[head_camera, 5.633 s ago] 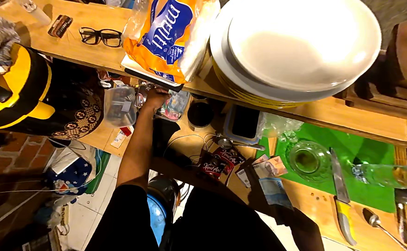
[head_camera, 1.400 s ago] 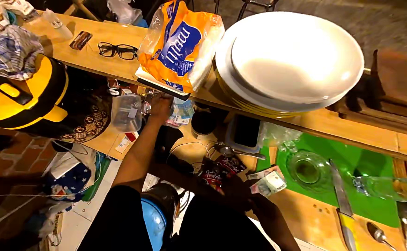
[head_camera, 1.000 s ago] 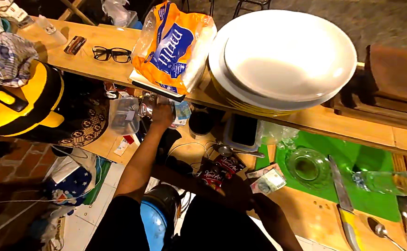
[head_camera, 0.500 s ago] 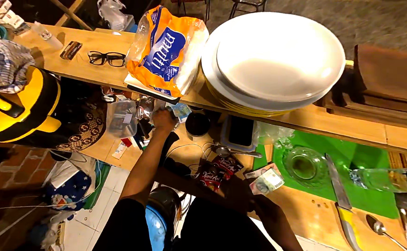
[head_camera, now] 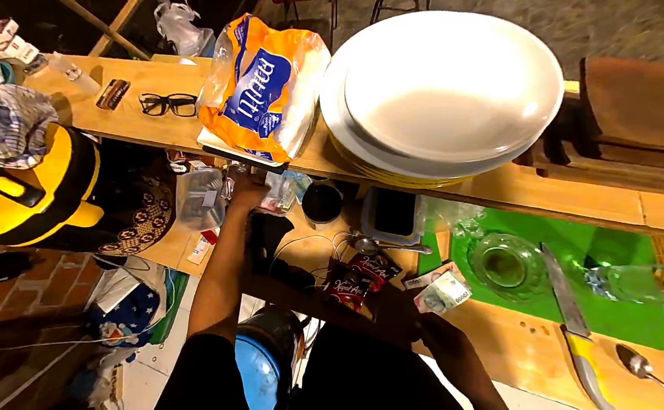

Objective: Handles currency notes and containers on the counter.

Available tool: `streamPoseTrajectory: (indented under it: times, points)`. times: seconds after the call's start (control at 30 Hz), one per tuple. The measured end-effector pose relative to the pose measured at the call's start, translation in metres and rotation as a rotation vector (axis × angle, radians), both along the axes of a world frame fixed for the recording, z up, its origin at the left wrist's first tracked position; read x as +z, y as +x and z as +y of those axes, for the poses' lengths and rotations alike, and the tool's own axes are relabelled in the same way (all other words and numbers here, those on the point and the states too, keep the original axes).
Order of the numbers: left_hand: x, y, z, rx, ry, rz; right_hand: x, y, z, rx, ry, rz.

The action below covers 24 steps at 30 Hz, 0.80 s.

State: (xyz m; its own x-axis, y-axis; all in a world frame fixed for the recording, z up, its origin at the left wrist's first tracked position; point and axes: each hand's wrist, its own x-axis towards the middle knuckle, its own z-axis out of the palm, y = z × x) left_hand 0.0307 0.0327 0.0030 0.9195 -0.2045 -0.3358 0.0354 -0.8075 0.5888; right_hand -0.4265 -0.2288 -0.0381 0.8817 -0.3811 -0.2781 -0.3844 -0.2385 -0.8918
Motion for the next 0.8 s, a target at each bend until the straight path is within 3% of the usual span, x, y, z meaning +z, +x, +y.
streamPoseTrajectory:
  times: [0.17, 0.27, 0.4, 0.6, 0.8]
  points:
    - [0.019, 0.004, 0.035, 0.033, -0.041, -0.027, -0.004, -0.001, -0.003, 0.004, -0.003, -0.019]
    - [0.04, -0.021, 0.053, 0.094, -0.068, -0.03, -0.003, 0.0, -0.006, -0.004, -0.011, -0.03]
    - [0.067, -0.1, 0.065, -0.209, -0.232, 0.0, 0.01, -0.005, -0.011, -0.053, 0.025, 0.025]
    - [0.034, -0.209, -0.043, -0.553, -0.612, 0.25, 0.014, -0.034, -0.027, -0.161, 0.079, 0.046]
    - [0.0, -0.245, -0.15, -0.785, -0.449, 0.391, 0.019, -0.058, -0.036, -0.277, 0.012, 0.108]
